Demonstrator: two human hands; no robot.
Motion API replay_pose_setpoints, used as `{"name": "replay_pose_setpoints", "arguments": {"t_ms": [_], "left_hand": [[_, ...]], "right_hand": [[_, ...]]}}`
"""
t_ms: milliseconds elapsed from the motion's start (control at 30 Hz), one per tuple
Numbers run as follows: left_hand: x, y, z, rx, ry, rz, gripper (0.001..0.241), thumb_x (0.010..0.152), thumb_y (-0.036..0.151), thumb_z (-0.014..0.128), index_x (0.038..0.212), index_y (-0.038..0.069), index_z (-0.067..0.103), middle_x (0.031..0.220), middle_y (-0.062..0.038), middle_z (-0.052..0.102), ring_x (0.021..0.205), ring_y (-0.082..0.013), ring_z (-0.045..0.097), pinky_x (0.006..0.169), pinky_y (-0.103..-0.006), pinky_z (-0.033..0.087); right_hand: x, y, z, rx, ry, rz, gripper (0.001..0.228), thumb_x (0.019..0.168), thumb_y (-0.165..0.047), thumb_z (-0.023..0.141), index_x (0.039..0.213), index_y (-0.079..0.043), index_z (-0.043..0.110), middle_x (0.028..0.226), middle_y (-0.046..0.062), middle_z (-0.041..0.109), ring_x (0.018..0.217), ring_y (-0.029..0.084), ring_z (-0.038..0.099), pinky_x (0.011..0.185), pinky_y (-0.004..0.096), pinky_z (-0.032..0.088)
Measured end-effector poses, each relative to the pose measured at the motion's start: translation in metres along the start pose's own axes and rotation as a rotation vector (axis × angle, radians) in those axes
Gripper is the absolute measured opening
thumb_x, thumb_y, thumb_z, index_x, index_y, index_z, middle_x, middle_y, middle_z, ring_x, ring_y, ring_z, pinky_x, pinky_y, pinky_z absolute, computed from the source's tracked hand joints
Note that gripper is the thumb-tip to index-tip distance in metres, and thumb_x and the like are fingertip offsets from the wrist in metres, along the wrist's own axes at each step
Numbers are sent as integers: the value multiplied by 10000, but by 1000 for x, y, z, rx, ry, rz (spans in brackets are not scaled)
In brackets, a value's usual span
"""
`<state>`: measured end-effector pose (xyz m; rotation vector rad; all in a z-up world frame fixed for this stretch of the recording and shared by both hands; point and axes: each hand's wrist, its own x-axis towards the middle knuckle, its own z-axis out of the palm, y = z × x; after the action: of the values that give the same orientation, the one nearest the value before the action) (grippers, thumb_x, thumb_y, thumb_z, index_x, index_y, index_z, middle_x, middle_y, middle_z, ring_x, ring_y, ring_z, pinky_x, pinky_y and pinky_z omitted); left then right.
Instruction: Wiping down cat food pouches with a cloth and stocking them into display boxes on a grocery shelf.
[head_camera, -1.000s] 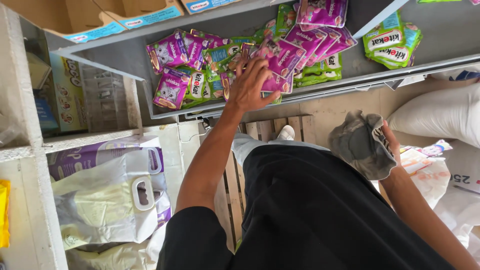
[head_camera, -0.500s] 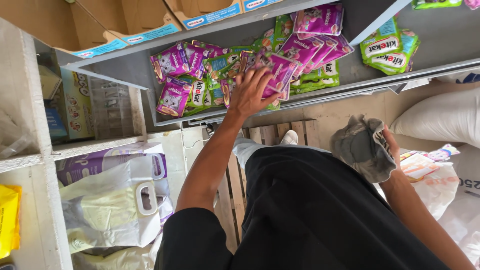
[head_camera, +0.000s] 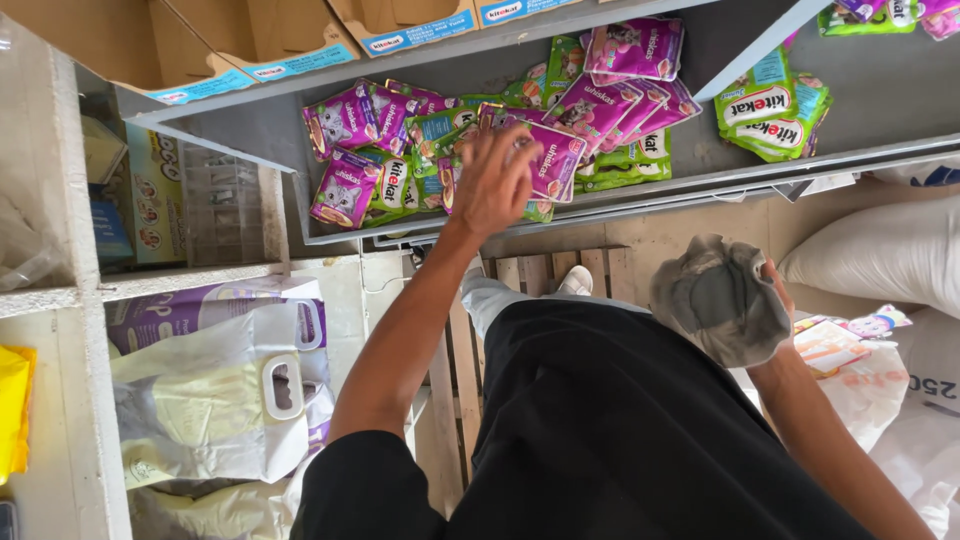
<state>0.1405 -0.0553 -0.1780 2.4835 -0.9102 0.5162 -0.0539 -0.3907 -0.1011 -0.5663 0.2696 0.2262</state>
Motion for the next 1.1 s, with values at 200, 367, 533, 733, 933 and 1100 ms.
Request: {"name": "replay_pose_setpoints", "arguments": {"t_ms": [200,367,533,733,933,1100], "left_hand": [[51,0,-20,63,-395,-181,578,894,120,643,1457,93,515,1501,-53,534,1284,-282,531,1008,-561,432],[48,4,-23,16,-511,-105,545,886,163,669,1419,86,588,1248,-84,624,1243,-282,529,1094,-677,287],[56,0,-39,121,-514,-66,549,894,363,806,1333,72,656,1204,-154,669,1130,-294,613,1095,-541,251],[36,23,-90,-507,-368,-307,248,894,163,778,1065,29,659,885,-199,692,888,-450,698,770,-499,523],[11,94,-95,-1891,272,-1180,164,854,73,714,1000,1,731,911,-211,772,809,-357,775,731,-508,631],[17,127,-142,-2258,251,-1015,381,957,95,604,1322,46,507,1243,-202,598,1101,-407,608,814,-463,499]], "right_hand": [[-21,-26,12,-105,-94,-27,192,969,-274,486,1081,-147,578,1093,51,581,961,189,565,871,336,444],[-30,-36,26,-145,-141,-67,146,897,-249,480,1000,-166,543,1002,22,559,879,168,536,802,316,431],[14,-24,97,-260,-194,-171,96,801,-216,474,891,-191,497,881,-15,530,771,142,497,710,290,412],[30,-30,154,-389,-270,-277,85,705,-183,469,782,-213,450,760,-52,499,662,118,456,618,265,393],[30,-43,211,-487,-411,-416,123,609,-150,466,673,-234,401,639,-87,466,553,95,414,526,241,372],[20,-60,264,-584,-532,-551,167,537,-126,464,592,-248,364,548,-112,440,472,79,382,457,224,356]]}}
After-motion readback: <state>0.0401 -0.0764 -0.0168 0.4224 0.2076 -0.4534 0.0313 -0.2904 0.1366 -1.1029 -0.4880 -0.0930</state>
